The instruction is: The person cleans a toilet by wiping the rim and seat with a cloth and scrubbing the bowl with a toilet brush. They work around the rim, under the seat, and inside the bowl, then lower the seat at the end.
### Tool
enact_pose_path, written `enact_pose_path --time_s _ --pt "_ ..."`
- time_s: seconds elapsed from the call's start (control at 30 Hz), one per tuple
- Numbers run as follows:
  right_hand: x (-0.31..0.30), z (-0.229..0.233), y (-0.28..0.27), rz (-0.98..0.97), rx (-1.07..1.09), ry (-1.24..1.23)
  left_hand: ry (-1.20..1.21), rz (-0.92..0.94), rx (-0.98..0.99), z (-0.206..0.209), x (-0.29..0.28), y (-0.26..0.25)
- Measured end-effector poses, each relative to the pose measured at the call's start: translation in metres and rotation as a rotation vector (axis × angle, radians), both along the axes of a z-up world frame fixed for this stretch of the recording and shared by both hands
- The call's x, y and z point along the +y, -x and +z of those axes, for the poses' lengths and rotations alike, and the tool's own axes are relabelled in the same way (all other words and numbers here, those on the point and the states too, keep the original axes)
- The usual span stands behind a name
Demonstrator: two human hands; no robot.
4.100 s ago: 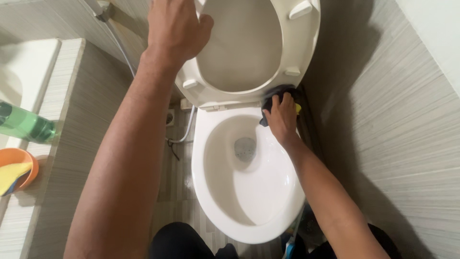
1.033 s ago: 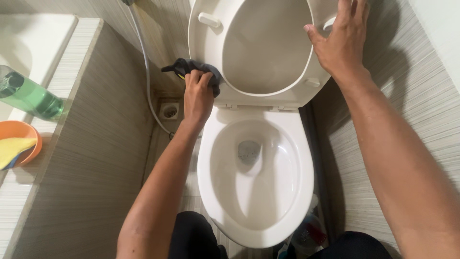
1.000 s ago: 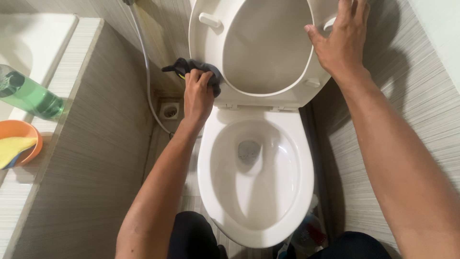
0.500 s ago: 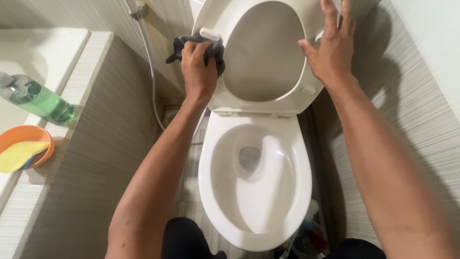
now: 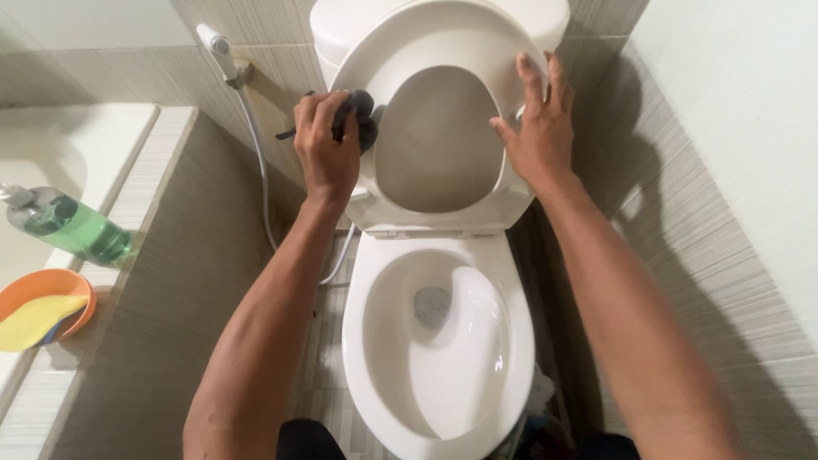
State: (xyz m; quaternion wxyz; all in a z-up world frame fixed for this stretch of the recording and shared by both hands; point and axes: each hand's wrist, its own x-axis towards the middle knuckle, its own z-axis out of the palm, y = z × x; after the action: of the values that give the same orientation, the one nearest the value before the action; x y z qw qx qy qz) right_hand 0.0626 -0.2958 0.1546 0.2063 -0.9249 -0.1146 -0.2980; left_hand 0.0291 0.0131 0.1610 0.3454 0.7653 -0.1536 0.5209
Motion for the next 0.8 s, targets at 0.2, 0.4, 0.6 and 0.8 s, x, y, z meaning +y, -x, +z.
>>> enact_pose_path --time_s 0.2,0.4,0.6,0.8 --pt "0.007 0.014 0.013 0.011 -0.04 0.014 0.036 0.02 0.079 0.04 -0.032 -0.024" --pt "0.002 0.02 0.019 0.018 0.024 0.051 0.054 0.0 0.117 0.062 -0.086 -0.029" --pt "-0.003 0.028 0.02 -0.008 0.133 0.098 -0.028 -0.06 0.117 0.066 -0.111 -0.024" --pt "-0.013 0.038 0.024 -0.004 0.29 0.12 -0.136 -0.051 0.155 0.07 -0.135 -0.036"
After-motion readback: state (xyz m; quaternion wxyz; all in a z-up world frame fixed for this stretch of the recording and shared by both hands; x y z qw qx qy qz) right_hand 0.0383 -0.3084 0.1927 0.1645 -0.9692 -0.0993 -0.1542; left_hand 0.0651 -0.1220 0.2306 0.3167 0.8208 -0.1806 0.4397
